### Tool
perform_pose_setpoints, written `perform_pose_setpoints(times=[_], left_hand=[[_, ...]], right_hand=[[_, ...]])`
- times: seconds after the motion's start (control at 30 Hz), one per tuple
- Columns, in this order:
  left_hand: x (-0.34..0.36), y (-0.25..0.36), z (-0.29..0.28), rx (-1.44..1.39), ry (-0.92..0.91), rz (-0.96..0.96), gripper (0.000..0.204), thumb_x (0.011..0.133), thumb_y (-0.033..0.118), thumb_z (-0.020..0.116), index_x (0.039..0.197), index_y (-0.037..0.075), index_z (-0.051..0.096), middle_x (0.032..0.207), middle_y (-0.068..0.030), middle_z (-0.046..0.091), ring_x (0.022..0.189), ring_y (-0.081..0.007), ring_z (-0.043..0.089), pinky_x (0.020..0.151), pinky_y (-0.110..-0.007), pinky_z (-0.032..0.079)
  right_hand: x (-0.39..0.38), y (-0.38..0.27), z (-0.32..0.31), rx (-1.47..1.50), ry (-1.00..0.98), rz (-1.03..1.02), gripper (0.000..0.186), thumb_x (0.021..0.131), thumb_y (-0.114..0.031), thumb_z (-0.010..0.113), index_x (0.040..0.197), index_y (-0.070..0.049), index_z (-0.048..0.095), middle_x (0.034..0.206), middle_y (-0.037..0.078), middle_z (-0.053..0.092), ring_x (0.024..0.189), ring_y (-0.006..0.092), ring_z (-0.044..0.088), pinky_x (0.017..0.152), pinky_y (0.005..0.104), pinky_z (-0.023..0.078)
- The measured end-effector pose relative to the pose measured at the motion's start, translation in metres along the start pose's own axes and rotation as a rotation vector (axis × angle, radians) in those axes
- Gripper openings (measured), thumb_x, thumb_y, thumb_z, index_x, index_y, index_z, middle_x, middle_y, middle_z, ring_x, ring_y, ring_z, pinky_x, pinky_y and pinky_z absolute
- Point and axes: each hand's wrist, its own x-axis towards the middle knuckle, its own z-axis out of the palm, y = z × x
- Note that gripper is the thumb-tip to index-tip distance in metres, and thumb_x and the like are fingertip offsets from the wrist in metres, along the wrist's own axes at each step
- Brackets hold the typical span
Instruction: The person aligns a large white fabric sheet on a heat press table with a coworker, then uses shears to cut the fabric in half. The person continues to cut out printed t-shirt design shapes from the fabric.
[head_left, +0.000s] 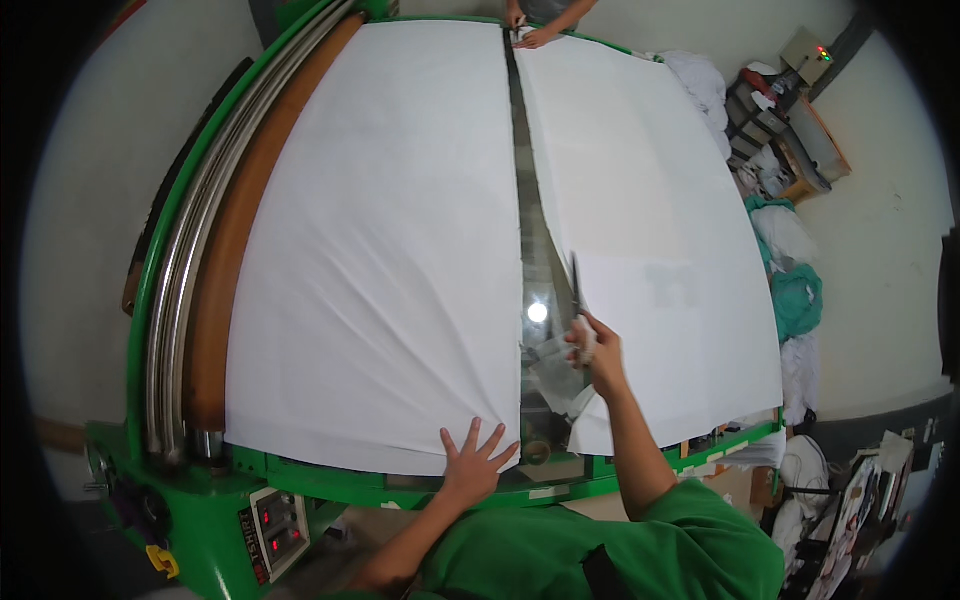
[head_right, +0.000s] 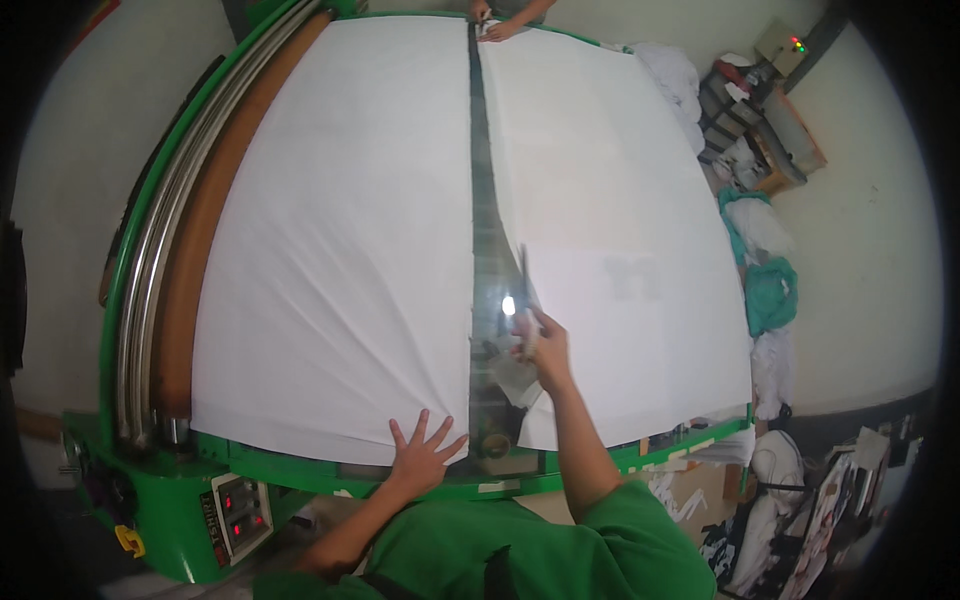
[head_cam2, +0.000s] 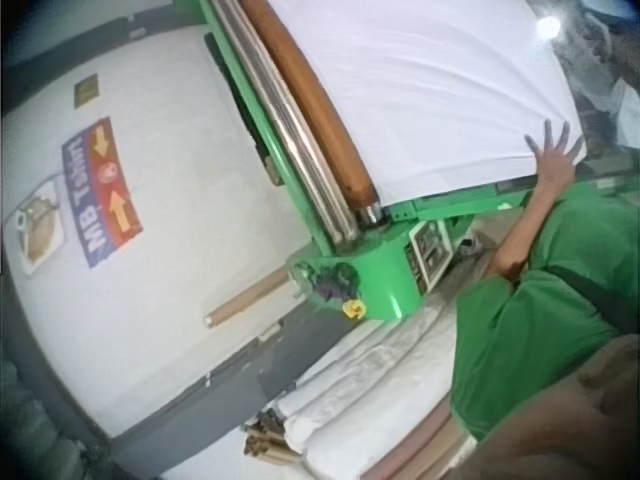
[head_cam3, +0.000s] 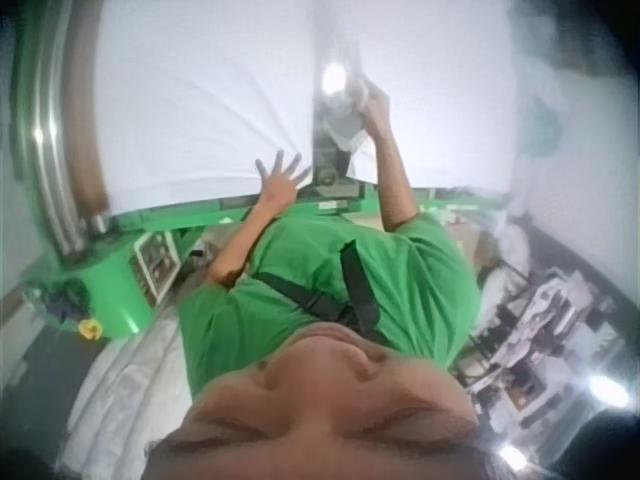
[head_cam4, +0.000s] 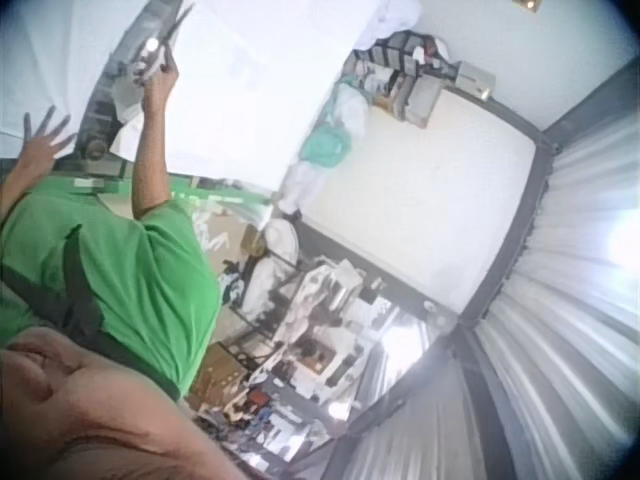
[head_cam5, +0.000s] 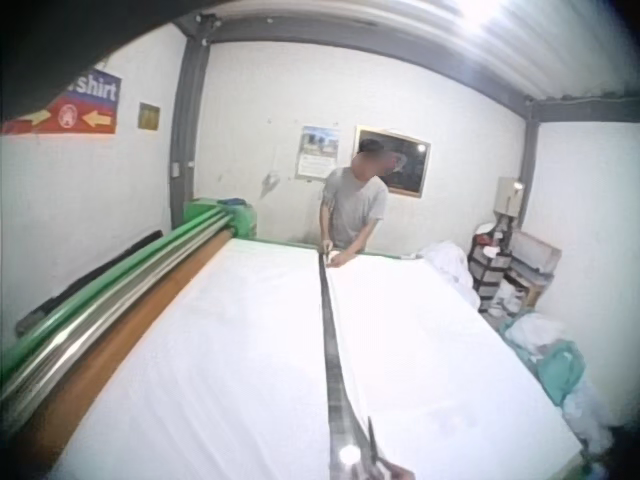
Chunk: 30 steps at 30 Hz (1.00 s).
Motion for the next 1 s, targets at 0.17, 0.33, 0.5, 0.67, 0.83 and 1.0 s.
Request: perform_pose_setpoints(times=[0.17, 0.33, 0.5, 0.67, 0.83, 1.0], left_hand=[[-0.001, 0.006, -0.007, 0.05, -0.101, -0.014, 0.073, 0.095, 0.036, 0.068, 0.163, 0.037, 0.043, 0.177, -0.0023, 0.027, 0.161, -0.0489, 0.017, 0.1, -0.098, 0.012], [-0.002, 0.018, 0.007, 0.05, -0.097, -0.047, 0.076, 0.101, 0.068, 0.052, 0.167, 0.036, 0.035, 0.178, -0.0031, 0.023, 0.161, -0.0499, 0.015, 0.097, -0.099, 0.013], [0.003, 0.024, -0.001, 0.021, -0.149, -0.049, 0.087, 0.094, 0.078, 0.054, 0.168, 0.038, 0.034, 0.18, -0.0031, 0.017, 0.161, -0.0514, 0.011, 0.098, -0.098, 0.014], [0.002, 0.028, 0.006, 0.043, -0.178, -0.036, 0.095, 0.089, 0.086, 0.052, 0.169, 0.041, 0.029, 0.18, -0.0051, 0.013, 0.158, -0.0576, 0.011, 0.097, -0.099, 0.011], [0.003, 0.029, 0.013, 0.065, -0.23, -0.006, 0.096, 0.089, 0.09, 0.046, 0.169, 0.043, 0.026, 0.181, -0.0061, 0.01, 0.158, -0.0591, 0.011, 0.095, -0.099, 0.011], [0.006, 0.025, 0.018, 0.029, -0.315, -0.019, 0.097, 0.088, 0.095, 0.038, 0.17, 0.048, 0.017, 0.182, -0.0055, 0.002, 0.158, -0.0603, 0.006, 0.097, -0.099, 0.01]], right_hand=[[-0.043, -0.025, -0.076, 0.336, -0.113, 0.017, 0.078, 0.103, -0.06, 0.064, 0.161, -0.01, 0.046, 0.105, 0.007, 0.067, 0.064, 0.0075, 0.058, 0.054, 0.0215, 0.048], [-0.029, -0.029, -0.071, -0.9, 0.312, -0.316, 0.066, 0.092, -0.027, 0.083, 0.15, -0.005, 0.061, 0.086, 0.016, 0.073, 0.067, 0.0204, 0.07, 0.058, 0.0348, 0.054], [-0.011, 0.045, -0.096, -1.3, 0.306, -0.157, 0.072, 0.09, -0.043, 0.08, 0.153, -0.016, 0.058, 0.099, 0.023, 0.076, 0.093, 0.0444, 0.073, 0.083, 0.0544, 0.057], [-0.014, 0.032, -0.065, -1.322, 0.236, -0.182, 0.071, 0.09, -0.031, 0.076, 0.153, -0.007, 0.054, 0.113, 0.024, 0.074, 0.101, 0.0429, 0.072, 0.086, 0.0531, 0.057], [-0.033, 0.048, -0.042, -1.283, 0.158, -0.182, 0.07, 0.091, -0.027, 0.074, 0.153, -0.003, 0.052, 0.116, 0.024, 0.072, 0.104, 0.0446, 0.071, 0.092, 0.0528, 0.057], [-0.039, 0.011, -0.012, -1.444, -0.031, 0.004, 0.073, 0.09, -0.038, 0.078, 0.152, -0.009, 0.055, 0.12, 0.023, 0.071, 0.108, 0.0435, 0.071, 0.094, 0.0512, 0.058]])
